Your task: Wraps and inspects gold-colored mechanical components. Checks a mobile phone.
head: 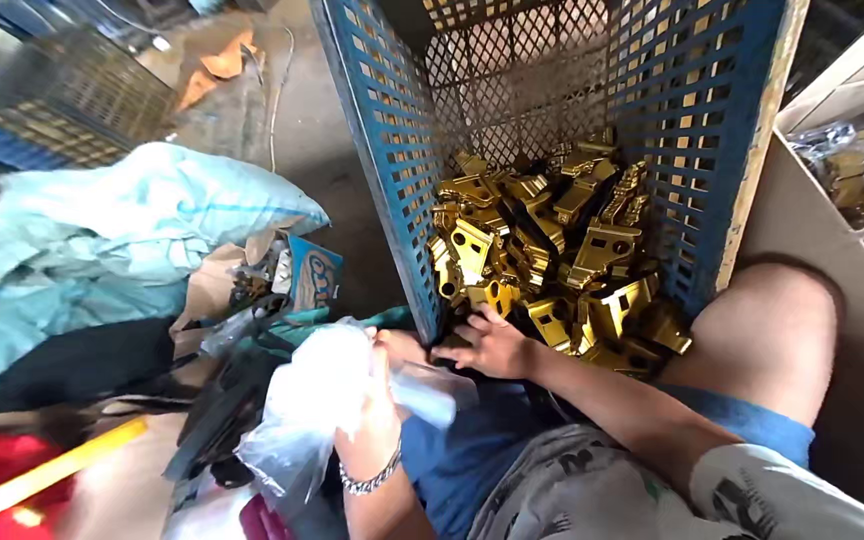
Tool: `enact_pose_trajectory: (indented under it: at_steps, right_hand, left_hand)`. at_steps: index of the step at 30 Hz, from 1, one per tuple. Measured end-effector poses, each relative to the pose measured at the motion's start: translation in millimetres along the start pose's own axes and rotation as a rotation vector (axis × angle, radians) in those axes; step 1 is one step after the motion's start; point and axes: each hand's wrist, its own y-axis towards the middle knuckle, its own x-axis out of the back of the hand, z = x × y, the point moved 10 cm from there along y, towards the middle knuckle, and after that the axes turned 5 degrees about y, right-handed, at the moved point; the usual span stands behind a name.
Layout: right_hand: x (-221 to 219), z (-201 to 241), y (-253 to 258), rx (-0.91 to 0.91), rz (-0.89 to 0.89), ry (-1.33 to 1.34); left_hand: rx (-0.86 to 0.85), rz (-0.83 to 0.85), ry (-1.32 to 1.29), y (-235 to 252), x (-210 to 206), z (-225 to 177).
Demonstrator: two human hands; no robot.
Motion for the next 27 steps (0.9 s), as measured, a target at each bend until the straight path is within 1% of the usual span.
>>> enact_pose_trajectory:
  at_steps: [2, 3, 4, 5, 7, 8, 9, 10, 12, 14, 15, 16, 18, 19, 21, 22, 24, 25, 26, 27]
  right_hand:
    - [43, -14, -13, -0.069, -0.353, -0.057]
    - [66, -26, -24, -0.147, -0.493, -0.074]
    - [83, -40, -35, -0.244, -0.572, -0.073]
    - [97, -56, -47, -0.346, -0.602, -0.046]
    - [112, -89, -73, -0.558, -0.571, 0.064]
    - [115, -106, -87, -0.660, -0.543, 0.131]
    - [118, -117, -102, -0.715, -0.555, 0.169]
    - [125, -115, -116, -0.714, -0.613, 0.178]
    - [142, -83, -127, -0.587, -0.737, 0.222]
    - [138, -40, -116, -0.407, -0.628, 0.515]
    - [134, -23, -109, -0.296, -0.580, 0.674]
    - [134, -15, -106, -0.235, -0.594, 0.778]
    - [137, -19, -108, -0.279, -0.631, 0.903]
    - [137, -20, -109, -0.304, -0.603, 0.960]
    - [129, -14, -106, -0.317, -0.497, 1.046]
    - [125, -16, -107, -0.343, -0.496, 1.044]
    - [121, -22, -109, -0.415, -0.527, 0.984]
    - [117, -22, -110, -0.441, -0.527, 0.963]
    - [113, -19, -110, -0.449, -0.512, 0.977]
    - [108, -14, -111, -0.442, -0.469, 1.016]
  left_hand:
    - [0.037, 0.057, -0.028, -1, 10, 8]
    - [0.079, 0.088, -0.052, -4, 10, 16]
    - [0.126, 0.130, -0.080, -9, 6, 25]
    - [0.165, 0.192, -0.105, -16, 0, 33]
    - [0.222, 0.320, -0.159, -29, -19, 45]
    - [0.215, 0.380, -0.164, -34, -30, 49]
    - [0.172, 0.422, -0.127, -40, -41, 50]
    - [0.105, 0.455, -0.081, -45, -53, 45]
    - [-0.012, 0.473, 0.125, -55, -73, 34]
    - [-0.110, 0.544, 0.408, -70, -94, 27]
    - [-0.168, 0.558, 0.464, -76, -104, 27]
    - [-0.234, 0.530, 0.488, -79, -111, 28]
    - [-0.324, 0.499, 0.453, -82, -119, 25]
    - [-0.349, 0.501, 0.428, -85, -121, 26]
    - [-0.301, 0.541, 0.321, -89, -121, 31]
    - [-0.205, 0.565, 0.228, -87, -120, 30]
    - [0.110, 0.621, -0.089, -82, -121, 31]
    - [0.219, 0.624, -0.200, -81, -122, 35]
    - [0.248, 0.607, -0.230, -78, -119, 38]
    - [0.208, 0.565, -0.164, -72, -113, 41]
